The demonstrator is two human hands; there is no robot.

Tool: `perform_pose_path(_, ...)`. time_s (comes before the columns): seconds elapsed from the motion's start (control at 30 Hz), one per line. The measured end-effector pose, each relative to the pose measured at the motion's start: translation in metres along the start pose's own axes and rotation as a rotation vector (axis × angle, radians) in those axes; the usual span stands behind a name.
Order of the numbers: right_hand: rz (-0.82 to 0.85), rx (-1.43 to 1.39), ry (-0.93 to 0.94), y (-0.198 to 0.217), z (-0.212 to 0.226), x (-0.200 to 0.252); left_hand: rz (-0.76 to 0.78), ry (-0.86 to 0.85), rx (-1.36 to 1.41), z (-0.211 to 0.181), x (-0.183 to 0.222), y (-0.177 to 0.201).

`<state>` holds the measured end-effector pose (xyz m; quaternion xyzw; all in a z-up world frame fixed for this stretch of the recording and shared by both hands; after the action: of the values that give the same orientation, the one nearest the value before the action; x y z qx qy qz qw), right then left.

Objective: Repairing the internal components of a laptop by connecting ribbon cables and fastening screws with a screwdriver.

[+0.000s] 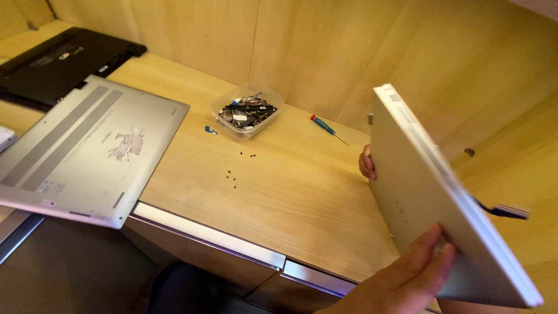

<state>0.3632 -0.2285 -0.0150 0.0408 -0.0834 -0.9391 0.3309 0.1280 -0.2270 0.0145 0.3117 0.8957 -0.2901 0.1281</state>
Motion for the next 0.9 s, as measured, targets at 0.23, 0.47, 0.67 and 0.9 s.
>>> perform_pose_path(0.23, 0.091, -0.039, 0.013, -0.012, 0.007, -0.006, 0.134, -0.556, -0.736, -0.114, 0.022, -0.05)
perform_pose_path(0.47, 0.124, -0.128, 0.072, -0.012, 0.011, 0.004, -0.429, -0.44, -0.588, -0.155, -0.036, 0.076)
perform_pose_path(0.67, 0.151, -0.2, 0.128, -0.011, 0.015, 0.009, -0.448, -0.503, -0.235, -0.15, -0.059, 0.149)
perform_pose_path(0.9, -0.081, -0.228, 0.057, 0.028, -0.06, 0.012, -0.586, -0.363, -0.709, -0.159, -0.048, 0.231)
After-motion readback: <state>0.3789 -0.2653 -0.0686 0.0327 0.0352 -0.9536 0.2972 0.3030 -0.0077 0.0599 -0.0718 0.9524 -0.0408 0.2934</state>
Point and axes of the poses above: each hand's wrist, its own x-axis away from the middle knuckle, its own y-axis out of the back of the hand, z = x × y, the point moved 10 cm from there along -x, towards the middle knuckle, and after that the axes turned 9 degrees about z, right-handed, at the moved point
